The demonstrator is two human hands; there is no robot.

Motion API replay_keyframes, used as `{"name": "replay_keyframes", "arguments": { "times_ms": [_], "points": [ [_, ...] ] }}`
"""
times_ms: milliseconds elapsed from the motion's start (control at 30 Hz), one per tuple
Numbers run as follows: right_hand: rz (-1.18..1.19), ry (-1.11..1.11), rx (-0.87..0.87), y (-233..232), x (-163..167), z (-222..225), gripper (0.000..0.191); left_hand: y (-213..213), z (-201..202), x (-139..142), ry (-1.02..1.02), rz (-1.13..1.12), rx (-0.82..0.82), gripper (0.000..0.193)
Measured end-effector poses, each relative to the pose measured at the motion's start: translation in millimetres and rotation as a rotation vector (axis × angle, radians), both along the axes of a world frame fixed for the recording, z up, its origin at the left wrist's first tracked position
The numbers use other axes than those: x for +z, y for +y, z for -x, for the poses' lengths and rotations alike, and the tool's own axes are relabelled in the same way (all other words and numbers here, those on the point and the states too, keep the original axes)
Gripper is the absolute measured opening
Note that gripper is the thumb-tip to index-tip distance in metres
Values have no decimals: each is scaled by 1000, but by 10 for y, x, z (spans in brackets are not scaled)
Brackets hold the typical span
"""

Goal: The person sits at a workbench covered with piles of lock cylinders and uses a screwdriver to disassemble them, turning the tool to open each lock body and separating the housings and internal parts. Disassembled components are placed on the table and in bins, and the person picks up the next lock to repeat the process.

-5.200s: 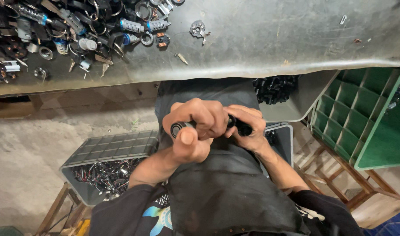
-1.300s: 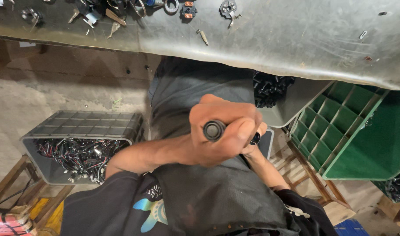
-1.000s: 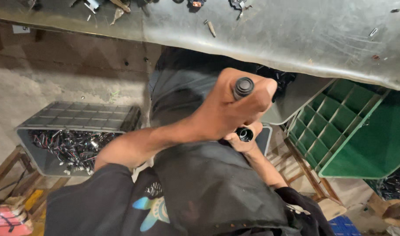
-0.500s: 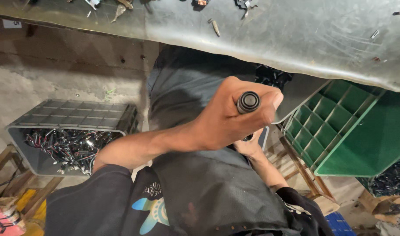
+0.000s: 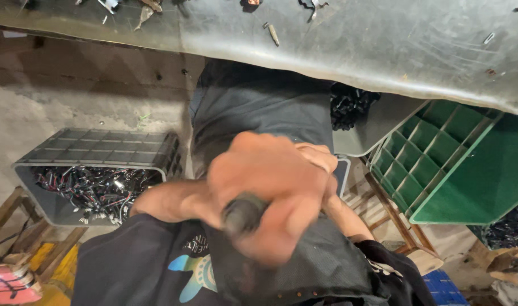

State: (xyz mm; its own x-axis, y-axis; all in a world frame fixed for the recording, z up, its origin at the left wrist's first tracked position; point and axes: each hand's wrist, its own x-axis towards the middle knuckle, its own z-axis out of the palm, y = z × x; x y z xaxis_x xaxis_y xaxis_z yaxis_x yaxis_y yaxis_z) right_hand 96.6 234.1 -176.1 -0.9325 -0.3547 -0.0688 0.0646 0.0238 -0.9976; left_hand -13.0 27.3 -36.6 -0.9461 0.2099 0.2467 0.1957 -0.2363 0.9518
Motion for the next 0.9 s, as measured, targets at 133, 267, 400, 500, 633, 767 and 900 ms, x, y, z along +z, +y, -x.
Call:
{"name": "replay_keyframes", "arguments": {
  "times_ms": [133, 267, 400, 500, 633, 767, 900],
  "points": [
    [-43, 112, 37, 2, 13, 142, 42, -144, 210, 237, -104, -9, 1, 21],
    [2, -5, 74, 85, 20, 281, 43, -372, 247, 520, 113, -114, 60, 20],
    [-42, 198, 50, 11, 43, 370, 50, -147, 235, 338, -110, 33, -78, 18],
    [-131, 122, -12, -139, 173, 486, 48, -288, 148, 219, -164, -150, 10, 21],
    [-21, -5, -28, -271, 691, 853, 53, -540, 25, 135, -166, -493, 130, 36],
    [-53, 101, 75, -405, 1379, 1572, 53, -501, -53, -35, -364, -659, 225, 37],
    [-83, 331, 112, -721, 1834, 2410, 44, -535, -133, -120, -386, -606, 257, 37]
  ]
}}
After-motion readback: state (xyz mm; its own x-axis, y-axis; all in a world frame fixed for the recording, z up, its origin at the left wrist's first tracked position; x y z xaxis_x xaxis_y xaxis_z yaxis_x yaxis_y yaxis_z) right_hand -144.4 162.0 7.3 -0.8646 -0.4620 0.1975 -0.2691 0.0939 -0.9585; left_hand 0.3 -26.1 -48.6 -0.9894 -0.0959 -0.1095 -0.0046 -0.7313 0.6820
